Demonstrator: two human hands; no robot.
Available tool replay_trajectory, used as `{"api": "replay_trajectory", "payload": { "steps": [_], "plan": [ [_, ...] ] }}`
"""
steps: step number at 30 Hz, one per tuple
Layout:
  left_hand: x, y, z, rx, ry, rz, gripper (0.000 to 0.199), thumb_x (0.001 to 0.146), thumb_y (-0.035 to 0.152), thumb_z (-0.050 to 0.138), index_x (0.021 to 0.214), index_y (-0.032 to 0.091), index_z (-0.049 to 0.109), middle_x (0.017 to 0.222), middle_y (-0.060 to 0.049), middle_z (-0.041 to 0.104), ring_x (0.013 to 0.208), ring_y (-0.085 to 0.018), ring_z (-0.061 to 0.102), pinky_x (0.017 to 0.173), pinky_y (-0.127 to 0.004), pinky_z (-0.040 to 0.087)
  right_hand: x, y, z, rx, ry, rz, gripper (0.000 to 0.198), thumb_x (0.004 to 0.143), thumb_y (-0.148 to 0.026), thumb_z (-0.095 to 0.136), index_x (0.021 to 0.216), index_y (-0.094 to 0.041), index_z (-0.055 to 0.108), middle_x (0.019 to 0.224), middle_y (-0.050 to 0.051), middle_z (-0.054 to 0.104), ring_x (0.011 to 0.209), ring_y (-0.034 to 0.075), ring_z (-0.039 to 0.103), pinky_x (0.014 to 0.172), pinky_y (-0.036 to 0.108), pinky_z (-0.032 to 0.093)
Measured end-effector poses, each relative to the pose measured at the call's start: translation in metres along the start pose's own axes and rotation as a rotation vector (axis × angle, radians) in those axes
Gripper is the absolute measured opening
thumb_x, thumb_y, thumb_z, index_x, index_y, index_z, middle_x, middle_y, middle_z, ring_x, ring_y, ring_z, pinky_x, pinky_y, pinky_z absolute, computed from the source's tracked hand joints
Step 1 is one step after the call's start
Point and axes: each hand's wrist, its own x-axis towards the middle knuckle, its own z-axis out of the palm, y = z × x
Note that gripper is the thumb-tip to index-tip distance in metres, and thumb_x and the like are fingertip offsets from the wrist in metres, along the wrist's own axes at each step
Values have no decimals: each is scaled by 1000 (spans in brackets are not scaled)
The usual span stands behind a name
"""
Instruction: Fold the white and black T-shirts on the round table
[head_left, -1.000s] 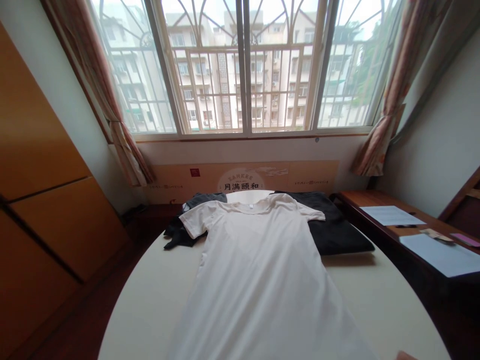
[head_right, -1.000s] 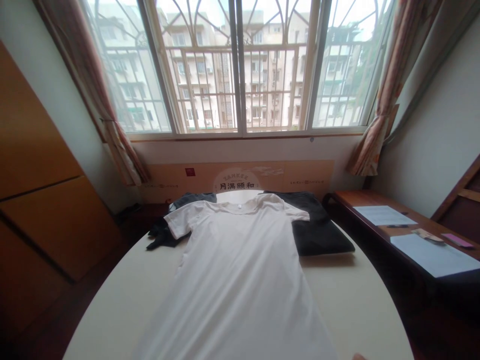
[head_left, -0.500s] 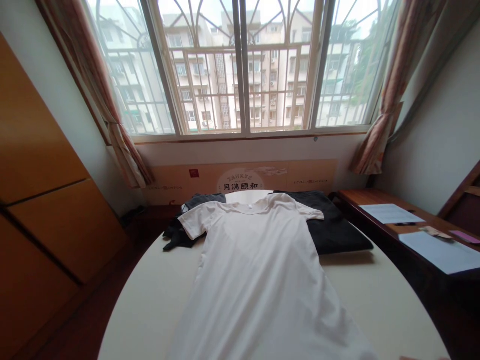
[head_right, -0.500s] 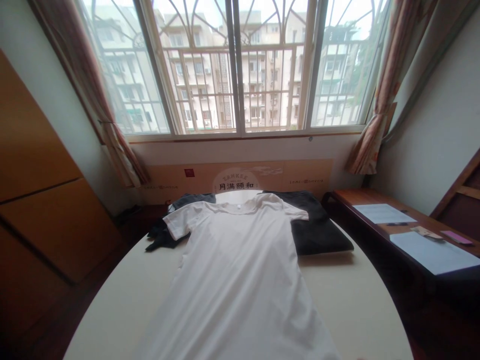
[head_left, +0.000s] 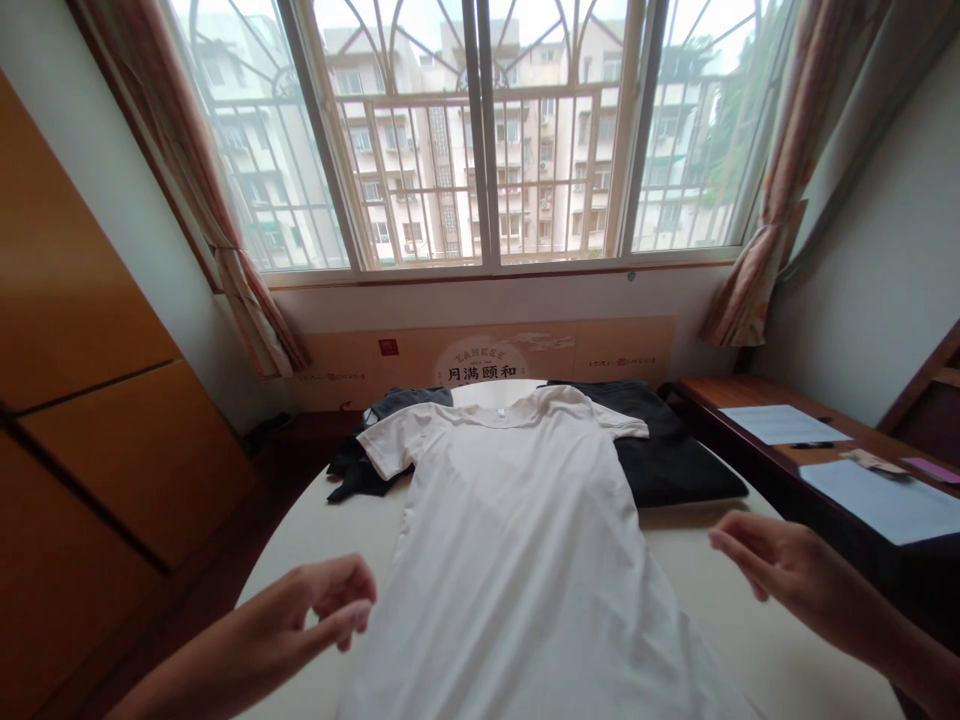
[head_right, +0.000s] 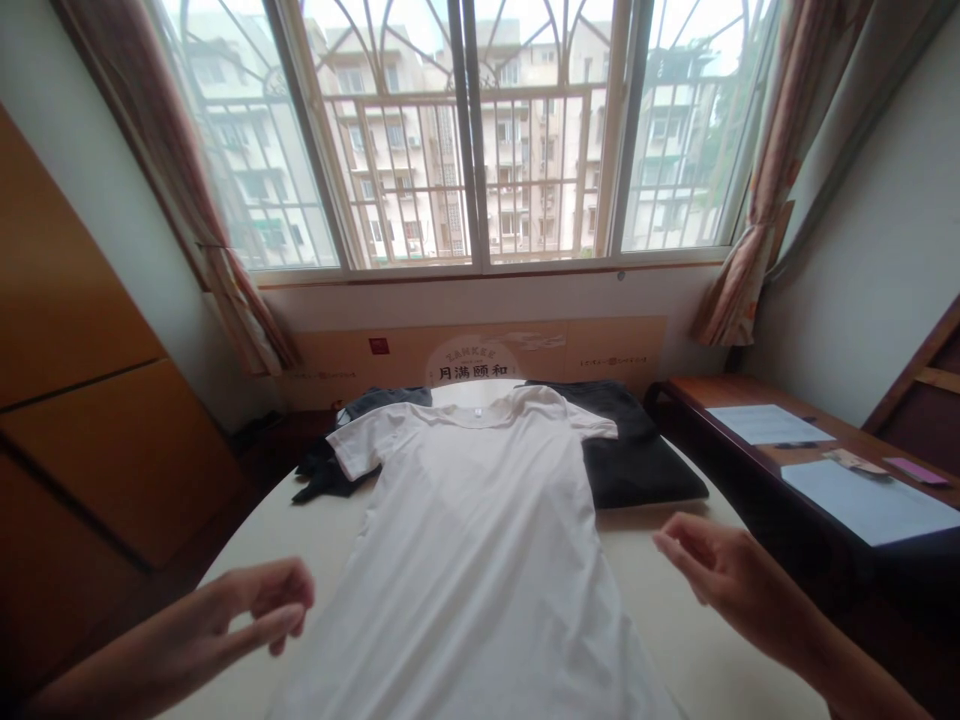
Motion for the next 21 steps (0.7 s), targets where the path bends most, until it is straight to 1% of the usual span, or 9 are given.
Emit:
{"api": "replay_trajectory", "payload": {
  "steps": [2, 5, 7, 8, 10, 12, 15, 17, 21],
  "plan": [
    [38, 12, -21, -88, 92, 32, 41, 98, 55, 50, 94, 19, 68, 87, -2, 73, 83, -19, 69, 76, -25, 52, 44, 1, -3, -1, 41, -25, 51, 99, -67, 54, 77, -23, 66, 57, -2, 56, 53, 17, 54, 53, 28, 43],
    [104, 14, -42, -168, 362, 0, 34, 95, 46, 50, 99, 16, 65, 97, -5, 75, 95, -24, 70, 87, -29, 52, 115, 6, 4, -95, 141, -51, 40, 98, -58, 58, 85, -22, 69, 70, 3, 69, 65, 21, 64, 63, 30, 48],
    [148, 4, -46, -105, 550, -159, 31, 91, 37, 52, 107, 14, 65, 111, -11, 75, 107, -28, 70, 96, -33, 52, 161, 10, 15, -165, 170, -4, 31, 96, -47, 62, 101, -18, 73, 91, 10, 77, 82, 24, 71, 76, 32, 52],
    [168, -2, -46, -48, 625, -254, 34, 90, 34, 54, 114, 12, 65, 121, -16, 74, 115, -31, 69, 101, -37, 50, 181, 12, 23, -216, 180, 7, 33, 95, -43, 65, 111, -15, 73, 105, 14, 78, 95, 26, 72, 85, 33, 53],
    [202, -18, -42, 95, 725, -458, 49, 87, 35, 58, 128, 7, 61, 138, -28, 64, 130, -40, 61, 109, -47, 46, 213, 14, 36, -366, 180, 39, 46, 93, -41, 70, 128, -11, 69, 131, 21, 71, 121, 32, 65, 101, 37, 48],
    [225, -34, -35, 182, 747, -602, 69, 86, 45, 63, 137, 0, 54, 146, -36, 55, 137, -49, 53, 112, -55, 42, 232, 15, 46, -501, 118, 95, 47, 94, -42, 71, 131, -13, 68, 141, 22, 66, 131, 36, 58, 107, 43, 44],
    [243, -54, -29, 160, 704, -684, 85, 83, 58, 65, 142, -2, 51, 147, -38, 53, 137, -53, 51, 110, -58, 42, 245, 15, 52, -577, 18, 166, 26, 101, -34, 59, 114, -18, 74, 127, 18, 73, 122, 34, 63, 101, 43, 45],
    [245, -63, -29, 151, 672, -662, 78, 85, 54, 63, 143, 3, 54, 146, -35, 56, 134, -51, 55, 108, -57, 44, 250, 17, 50, -577, 32, 198, 27, 105, -27, 49, 111, -18, 74, 118, 17, 76, 114, 32, 67, 95, 40, 45],
    [238, -72, -36, 166, 647, -541, 51, 91, 34, 55, 134, 9, 64, 133, -28, 66, 126, -43, 63, 102, -47, 50, 259, 21, 44, -551, 98, 260, 41, 110, -27, 32, 130, -11, 65, 121, 22, 74, 108, 29, 70, 88, 35, 46]
  ]
}}
